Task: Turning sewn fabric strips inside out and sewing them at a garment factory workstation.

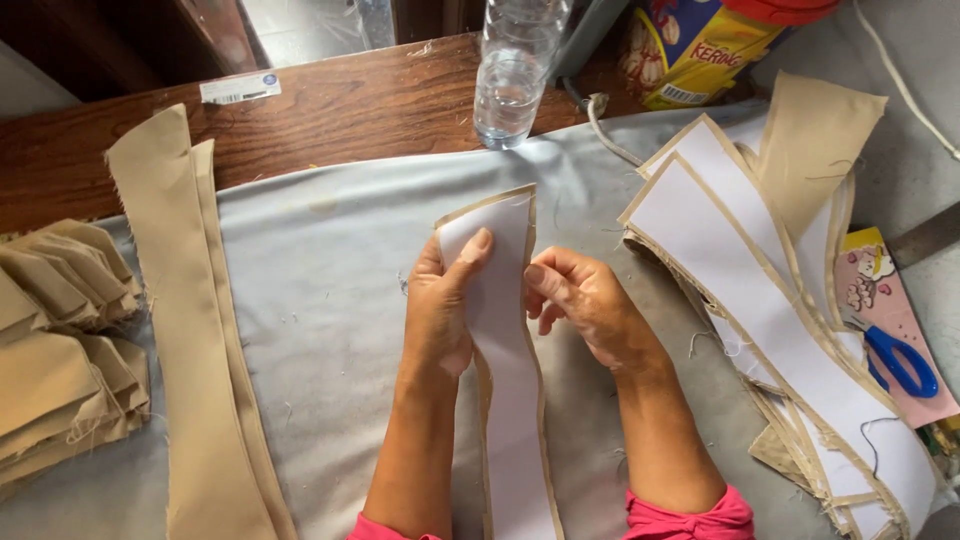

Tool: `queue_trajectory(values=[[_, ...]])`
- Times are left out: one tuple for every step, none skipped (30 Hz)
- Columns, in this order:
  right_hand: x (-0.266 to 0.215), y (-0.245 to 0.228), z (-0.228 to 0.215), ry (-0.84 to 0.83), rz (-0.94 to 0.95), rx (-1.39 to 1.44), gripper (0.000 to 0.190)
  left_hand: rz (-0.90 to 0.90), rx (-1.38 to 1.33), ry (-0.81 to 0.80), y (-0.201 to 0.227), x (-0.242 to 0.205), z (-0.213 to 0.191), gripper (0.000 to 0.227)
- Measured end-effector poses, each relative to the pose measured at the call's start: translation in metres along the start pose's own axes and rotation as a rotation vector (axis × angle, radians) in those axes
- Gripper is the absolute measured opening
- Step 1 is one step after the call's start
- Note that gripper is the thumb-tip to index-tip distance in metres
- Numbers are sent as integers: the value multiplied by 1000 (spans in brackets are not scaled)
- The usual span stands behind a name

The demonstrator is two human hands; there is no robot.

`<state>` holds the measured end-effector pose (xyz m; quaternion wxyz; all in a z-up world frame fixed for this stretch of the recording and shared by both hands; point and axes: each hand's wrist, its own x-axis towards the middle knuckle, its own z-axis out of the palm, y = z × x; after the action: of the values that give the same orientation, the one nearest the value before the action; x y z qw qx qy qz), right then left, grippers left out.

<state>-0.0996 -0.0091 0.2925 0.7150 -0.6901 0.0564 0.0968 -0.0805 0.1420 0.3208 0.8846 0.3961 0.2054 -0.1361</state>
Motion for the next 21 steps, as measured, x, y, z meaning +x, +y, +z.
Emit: queue_trajectory(values=[[-1, 0, 2, 4, -5, 1, 25, 1, 3, -6, 0, -3, 3, 22], [-2, 0, 4, 24, -5, -2, 23, -34, -33, -10, -1, -6, 7, 19], [-3, 1, 6, 41, -4, -5, 21, -70, -69, -11, -1, -9, 9, 17], [-2, 2, 5, 43, -9, -2, 21, -67, -66, -15, -3, -6, 6, 17], [-2, 4, 5, 31, -17, -31, 19, -91, -74, -36, -5, -3, 3, 17], [-1, 7, 6, 19, -26, -60, 18, -115, -83, -57, -8, 0, -2, 16], [-4, 4, 2, 18, -22, -57, 18, -117, -81, -53, -3, -6, 1, 16], [-6, 1, -2, -47, -26, -72, 16, -149, -62, -119, 2, -11, 4, 20], [-9, -1, -6, -112, -29, -90, 15, -182, -46, -185, 6, -17, 7, 25], [-10, -2, -5, -112, -25, -90, 15, -185, -47, -181, 3, -16, 5, 25], [-11, -3, -5, -136, -24, -84, 15, -209, -42, -211, 0, -14, 3, 24], [-12, -4, -5, -159, -23, -78, 15, -233, -36, -241, -2, -13, 1, 24], [-11, -3, -4, -160, -24, -78, 15, -232, -36, -242, -2, -12, -1, 24], [-9, -2, -3, -153, -20, -54, 14, -212, -38, -216, -2, -11, -2, 21], [-8, -1, -3, -146, -17, -29, 14, -192, -40, -190, -2, -10, -4, 19], [-9, -3, -3, -146, -19, -29, 14, -191, -40, -191, -3, -8, -4, 19], [-10, -5, -2, -156, -23, -30, 13, -169, -47, -155, -4, -6, -4, 19], [-11, -7, -2, -166, -28, -31, 12, -148, -53, -118, -4, -5, -4, 20], [-9, -5, -4, -163, -26, -32, 12, -152, -54, -119, -10, 0, -4, 20], [-8, -3, -6, -122, -47, -49, 15, -116, -98, -44, -16, 5, -4, 23], [-6, -2, -9, -79, -71, -70, 19, -81, -143, 27, -21, 10, -3, 27]])
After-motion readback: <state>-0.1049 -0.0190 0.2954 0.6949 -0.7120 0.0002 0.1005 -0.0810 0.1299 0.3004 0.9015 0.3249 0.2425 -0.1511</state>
